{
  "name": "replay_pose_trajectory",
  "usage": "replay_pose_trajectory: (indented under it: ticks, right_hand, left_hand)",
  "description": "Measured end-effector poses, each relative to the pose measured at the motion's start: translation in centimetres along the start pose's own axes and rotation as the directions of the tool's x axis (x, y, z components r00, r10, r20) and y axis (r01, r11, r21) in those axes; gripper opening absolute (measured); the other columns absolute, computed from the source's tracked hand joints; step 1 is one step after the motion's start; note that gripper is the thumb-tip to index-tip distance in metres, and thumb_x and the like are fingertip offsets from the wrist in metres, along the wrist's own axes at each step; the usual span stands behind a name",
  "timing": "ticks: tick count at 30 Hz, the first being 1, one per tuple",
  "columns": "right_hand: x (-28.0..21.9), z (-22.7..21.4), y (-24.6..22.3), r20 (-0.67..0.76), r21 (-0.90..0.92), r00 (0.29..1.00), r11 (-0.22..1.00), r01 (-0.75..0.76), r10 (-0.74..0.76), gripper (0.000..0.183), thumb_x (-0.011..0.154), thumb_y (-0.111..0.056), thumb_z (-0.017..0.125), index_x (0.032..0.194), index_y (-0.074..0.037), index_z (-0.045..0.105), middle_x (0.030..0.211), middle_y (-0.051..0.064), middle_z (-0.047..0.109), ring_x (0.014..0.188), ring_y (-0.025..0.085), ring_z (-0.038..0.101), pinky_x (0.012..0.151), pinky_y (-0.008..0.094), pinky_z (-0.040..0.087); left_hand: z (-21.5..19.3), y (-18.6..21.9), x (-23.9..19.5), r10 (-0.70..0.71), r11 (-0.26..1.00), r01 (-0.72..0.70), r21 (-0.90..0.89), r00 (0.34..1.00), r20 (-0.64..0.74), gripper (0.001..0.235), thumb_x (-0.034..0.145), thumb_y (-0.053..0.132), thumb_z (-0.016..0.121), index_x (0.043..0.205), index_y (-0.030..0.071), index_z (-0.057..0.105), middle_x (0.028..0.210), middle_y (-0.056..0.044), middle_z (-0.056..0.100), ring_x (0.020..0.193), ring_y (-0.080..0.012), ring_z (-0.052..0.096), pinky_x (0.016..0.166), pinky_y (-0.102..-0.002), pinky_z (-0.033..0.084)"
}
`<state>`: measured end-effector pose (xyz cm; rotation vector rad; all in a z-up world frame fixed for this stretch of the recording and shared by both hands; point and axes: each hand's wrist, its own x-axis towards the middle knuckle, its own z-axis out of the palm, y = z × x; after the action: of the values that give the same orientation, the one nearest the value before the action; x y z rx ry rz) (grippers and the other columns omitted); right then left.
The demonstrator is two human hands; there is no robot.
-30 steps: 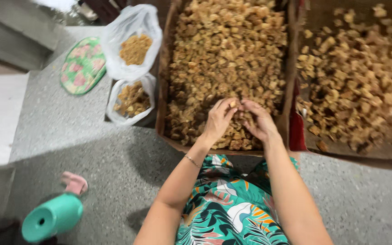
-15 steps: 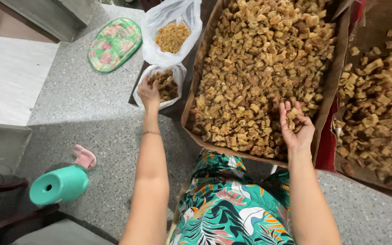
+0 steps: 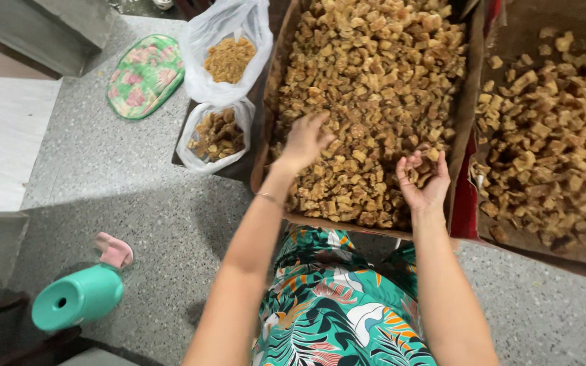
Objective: The person sorts small, brown, cubed food items by hand, moving them between two large cardboard boxes. The person scoops handfuls of the items from one box and transfers them to the other, occasionally breaking up clumps. The task involves repetitive manual handling of the food items without the use of tools.
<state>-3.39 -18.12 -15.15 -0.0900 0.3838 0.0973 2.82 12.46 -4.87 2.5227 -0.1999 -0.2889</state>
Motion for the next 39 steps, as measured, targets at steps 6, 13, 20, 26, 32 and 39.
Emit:
replay_pose_trajectory:
  ticks: [6, 13, 20, 26, 32, 39]
  right_hand:
    - [-0.2, 0.1, -0.1, -0.007, 0.017, 0.999, 0.999, 0.046, -0.046, 0.026, 0.106, -0.031, 0.058, 0.107, -0.008, 0.069, 0.107, 0.014, 0.074, 0.098, 0.029, 0.069, 0.091, 0.042, 0.060]
    - [-0.6, 1.7, 1.0, -0.046, -0.002, 0.999, 1.000, 0.026, -0.026, 0.029, 0.105, -0.033, 0.056, 0.111, -0.010, 0.071, 0.120, 0.015, 0.073, 0.112, 0.033, 0.070, 0.093, 0.045, 0.060]
    - [-1.4, 3.3, 1.6, 0.037, -0.102, 0.999, 0.995, -0.015, 0.019, 0.040, 0.104, -0.045, 0.055, 0.124, -0.013, 0.068, 0.138, 0.016, 0.067, 0.128, 0.038, 0.062, 0.105, 0.052, 0.055]
    - [-2.1, 3.6, 2.1, 0.102, -0.230, 0.993, 0.973, -0.033, 0.058, 0.062, 0.098, -0.060, 0.053, 0.140, -0.014, 0.061, 0.146, 0.016, 0.060, 0.133, 0.036, 0.058, 0.111, 0.053, 0.050]
    - [-2.5, 3.7, 2.0, 0.045, -0.329, 0.995, 0.942, -0.065, 0.084, 0.069, 0.098, -0.066, 0.049, 0.145, -0.016, 0.057, 0.146, 0.006, 0.059, 0.133, 0.028, 0.057, 0.105, 0.052, 0.049]
    - [-2.9, 5.1, 2.5, 0.073, -0.247, 0.993, 0.966, -0.069, 0.090, 0.069, 0.099, -0.063, 0.048, 0.150, -0.017, 0.052, 0.151, 0.013, 0.054, 0.138, 0.031, 0.053, 0.117, 0.056, 0.044]
  left_hand:
    - [5.4, 2.6, -0.2, -0.074, 0.908, 0.062, 0.414, 0.997, 0.013, 0.099, 0.086, 0.081, 0.050, 0.160, 0.020, 0.022, 0.169, -0.029, 0.008, 0.147, -0.0510, 0.015, 0.117, -0.062, 0.025]
    - [9.0, 0.2, -5.1, -0.120, 0.985, 0.111, 0.129, 0.991, 0.060, 0.090, 0.087, 0.060, 0.063, 0.156, 0.010, 0.034, 0.145, -0.025, 0.043, 0.125, -0.0423, 0.043, 0.105, -0.054, 0.046]
    - [8.2, 3.1, -6.7, 0.150, 0.986, -0.158, 0.046, 0.978, 0.142, 0.038, 0.094, 0.037, 0.070, 0.122, 0.012, 0.069, 0.118, -0.013, 0.066, 0.111, -0.0317, 0.057, 0.100, -0.045, 0.049]
    - [7.0, 8.6, -2.2, 0.118, 0.891, -0.042, -0.452, 0.983, 0.140, 0.044, 0.100, 0.047, 0.060, 0.117, 0.009, 0.073, 0.109, -0.015, 0.077, 0.103, -0.0263, 0.076, 0.090, -0.039, 0.058]
    - [8.7, 11.1, 1.2, 0.179, 0.878, -0.074, -0.473, 0.967, 0.182, 0.040, 0.106, 0.034, 0.053, 0.134, 0.008, 0.066, 0.123, -0.014, 0.071, 0.113, -0.0263, 0.069, 0.096, -0.041, 0.056]
    - [6.1, 10.8, 0.8, 0.092, 0.748, -0.007, -0.664, 0.992, 0.092, 0.036, 0.110, 0.028, 0.046, 0.134, 0.007, 0.063, 0.114, -0.010, 0.076, 0.106, -0.0213, 0.073, 0.093, -0.039, 0.061]
